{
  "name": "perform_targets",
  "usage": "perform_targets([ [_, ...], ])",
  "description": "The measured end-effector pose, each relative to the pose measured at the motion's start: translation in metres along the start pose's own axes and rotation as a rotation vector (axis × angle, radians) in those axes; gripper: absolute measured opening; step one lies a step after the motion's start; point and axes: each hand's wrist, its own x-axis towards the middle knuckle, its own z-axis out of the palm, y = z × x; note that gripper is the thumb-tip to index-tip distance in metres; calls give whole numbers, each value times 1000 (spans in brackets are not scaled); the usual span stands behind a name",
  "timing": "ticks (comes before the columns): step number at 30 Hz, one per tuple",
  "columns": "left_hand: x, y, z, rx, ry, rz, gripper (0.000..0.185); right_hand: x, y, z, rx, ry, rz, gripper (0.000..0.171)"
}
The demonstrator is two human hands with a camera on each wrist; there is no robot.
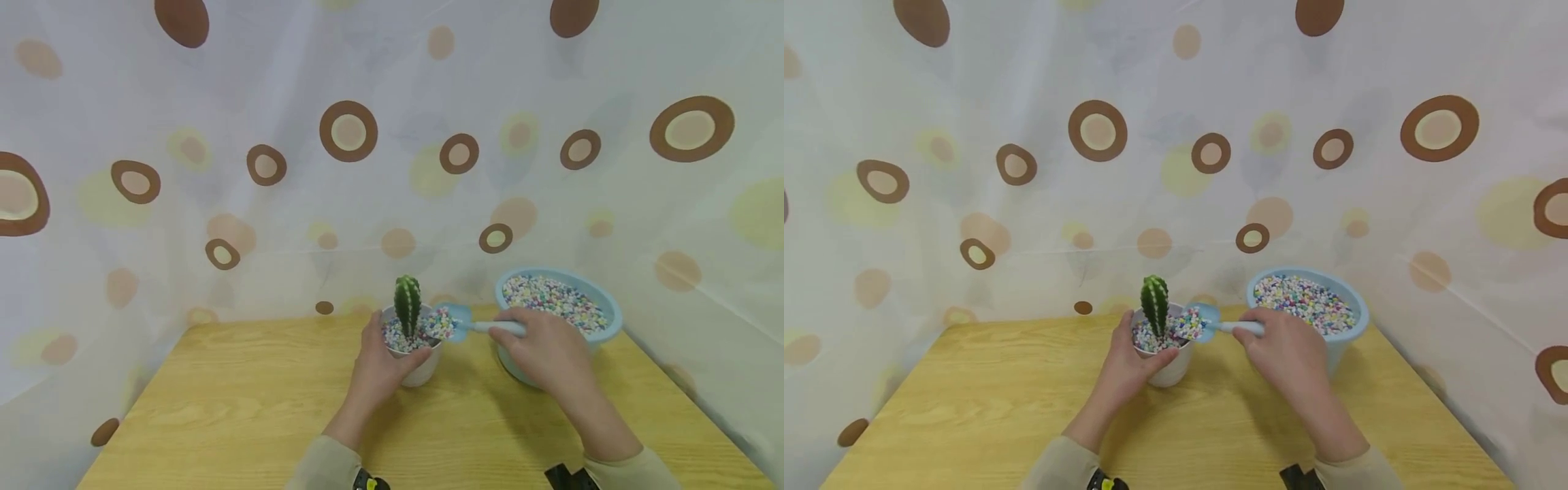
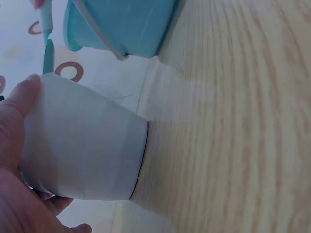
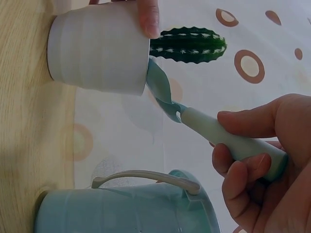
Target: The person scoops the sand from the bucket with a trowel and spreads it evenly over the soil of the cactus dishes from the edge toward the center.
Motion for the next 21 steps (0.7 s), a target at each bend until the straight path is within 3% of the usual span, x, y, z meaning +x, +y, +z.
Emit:
perform_targets([
  [5,-4,4,7,55,74,-15,124,0,0,1,-18,5,-2,29],
  [9,-7,6,9,32,80,-34,128,1,1,2,-24,-5,7,31],
  [15,2,-1,-9,-89,-80,-1,125,2,-1,0,-26,2,6,31],
  [21,15,-10,-24,-88,-203,6,119,3,-3,0,-26,6,-9,27],
])
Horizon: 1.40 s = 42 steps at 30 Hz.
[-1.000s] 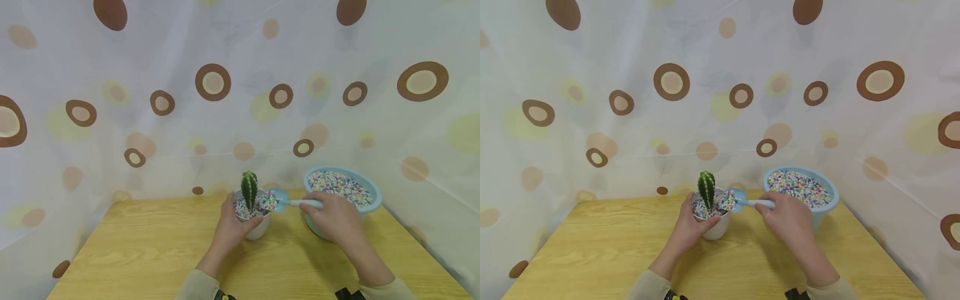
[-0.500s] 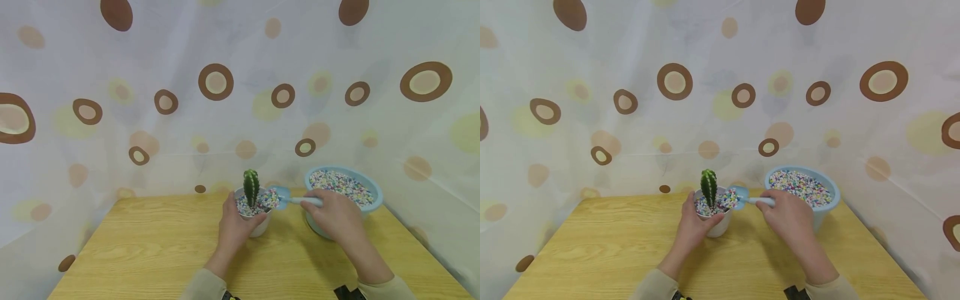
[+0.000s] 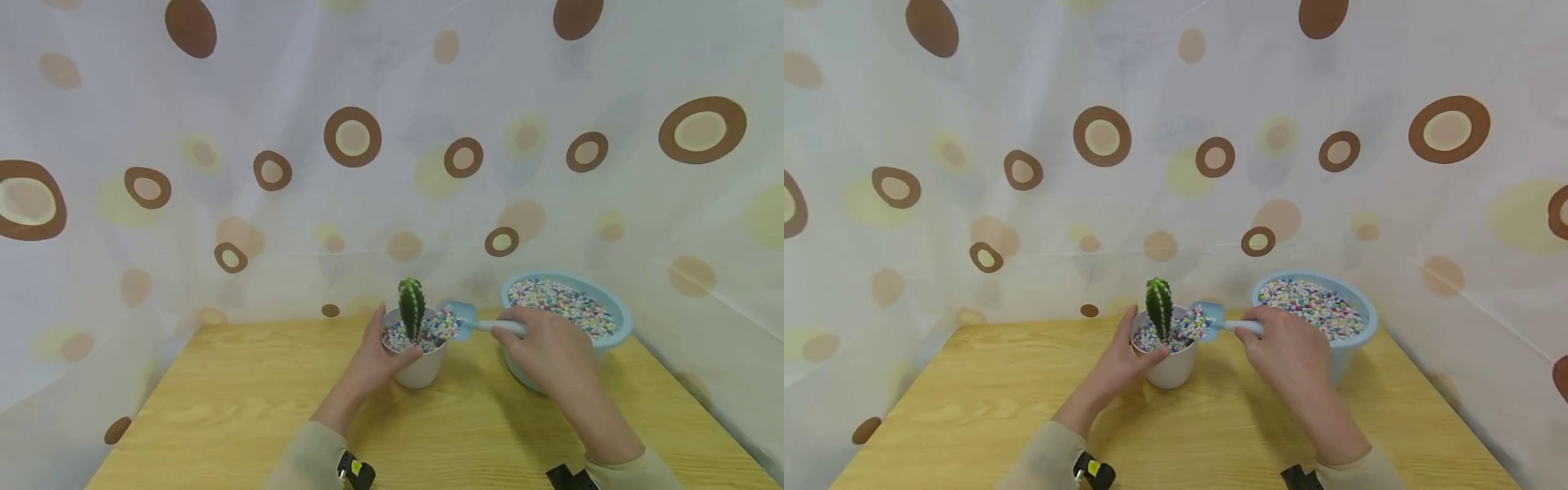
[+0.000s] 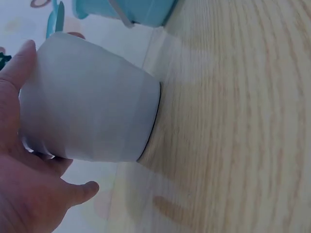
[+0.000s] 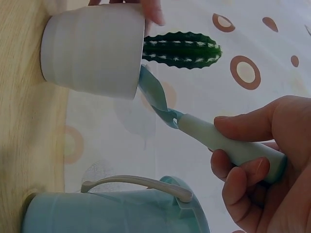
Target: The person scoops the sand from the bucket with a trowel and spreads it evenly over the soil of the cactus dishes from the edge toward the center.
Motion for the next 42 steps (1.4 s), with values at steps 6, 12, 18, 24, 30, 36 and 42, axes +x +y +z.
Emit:
perform_targets([
  [6,-2,-2,0,1,26,-6,117,2,-4,3,-26,14,-24,26],
  [12,-5,-1,7,-18,82,1,117,2,-5,5,-42,37,-33,24],
  [18,-7,1,16,-9,151,3,118,1,-5,6,-53,59,-45,23],
  [24,-10,5,27,41,260,16,118,1,-8,6,-63,66,-50,24],
  [30,-11,7,36,108,379,-15,120,2,-12,8,-62,77,-63,26],
  [36,-10,7,35,95,355,-31,121,5,-14,9,-66,68,-58,28],
  [42,-3,-2,-5,4,44,-30,121,6,-13,9,-68,51,-25,28],
])
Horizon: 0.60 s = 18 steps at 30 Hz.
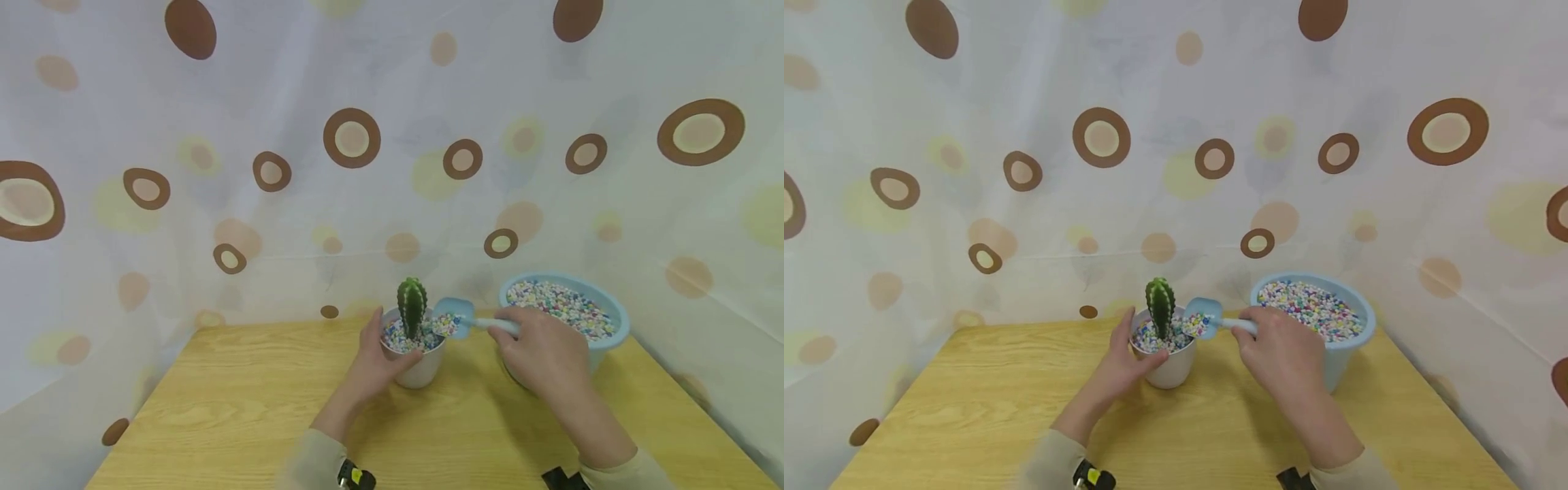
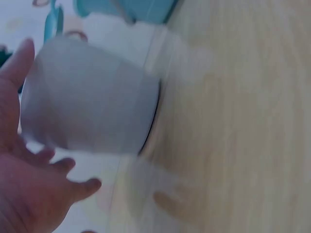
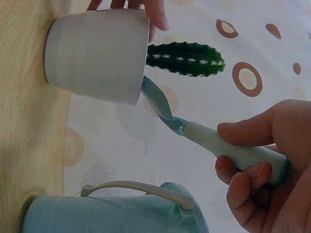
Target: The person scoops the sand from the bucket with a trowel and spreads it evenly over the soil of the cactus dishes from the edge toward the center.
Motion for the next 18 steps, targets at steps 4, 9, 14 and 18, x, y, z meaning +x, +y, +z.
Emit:
perform_targets([
  [4,5,-6,-18,-25,-133,-7,118,-3,1,1,0,7,7,26],
  [9,5,-12,-15,-39,-140,-25,113,-5,1,1,-9,26,-9,27],
  [14,4,-13,-2,-31,-51,-9,116,-4,0,1,-14,71,-37,28],
  [18,2,-9,6,-50,8,6,116,-3,-3,2,-12,73,-52,25],
])
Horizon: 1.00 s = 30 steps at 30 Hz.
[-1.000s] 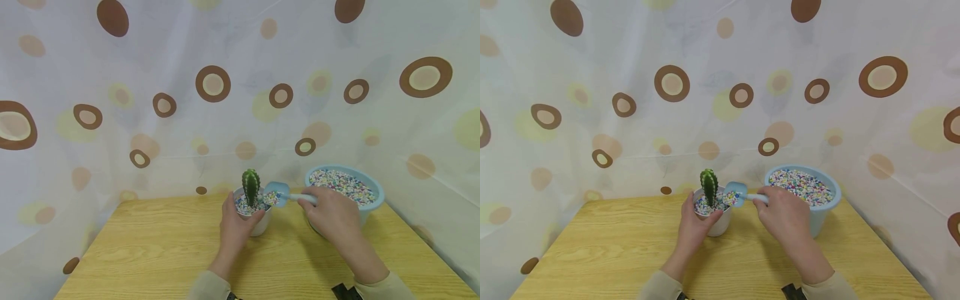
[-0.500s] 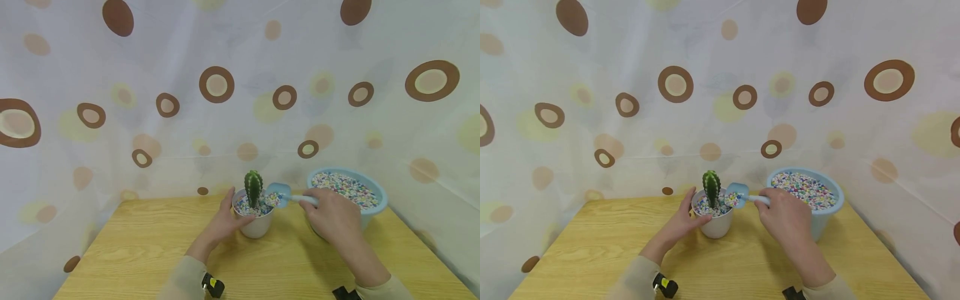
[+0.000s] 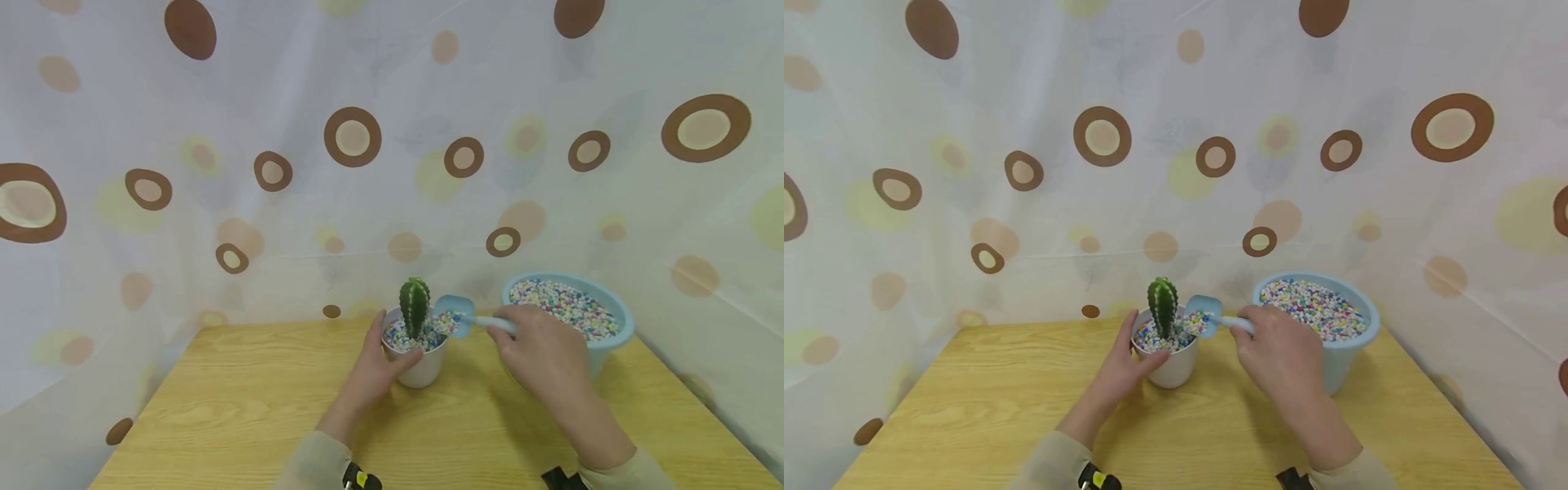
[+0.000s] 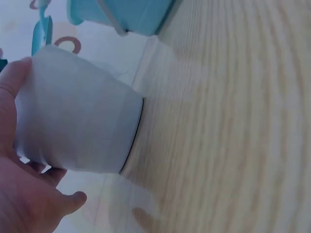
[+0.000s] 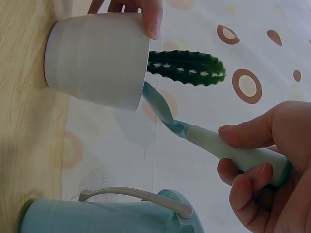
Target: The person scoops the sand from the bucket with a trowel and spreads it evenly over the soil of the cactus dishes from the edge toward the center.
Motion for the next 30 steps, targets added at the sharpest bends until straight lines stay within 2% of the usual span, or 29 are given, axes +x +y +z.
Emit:
perform_targets([
  [8,-9,6,15,-29,117,-15,115,0,-5,5,-9,10,-38,24],
  [13,-12,8,23,-31,173,15,114,0,-7,7,-21,42,-61,21],
  [20,-13,8,34,0,287,65,114,-1,-9,10,-47,77,-79,22],
  [30,-13,7,47,49,438,80,112,-2,-10,21,-58,192,-142,20],
])
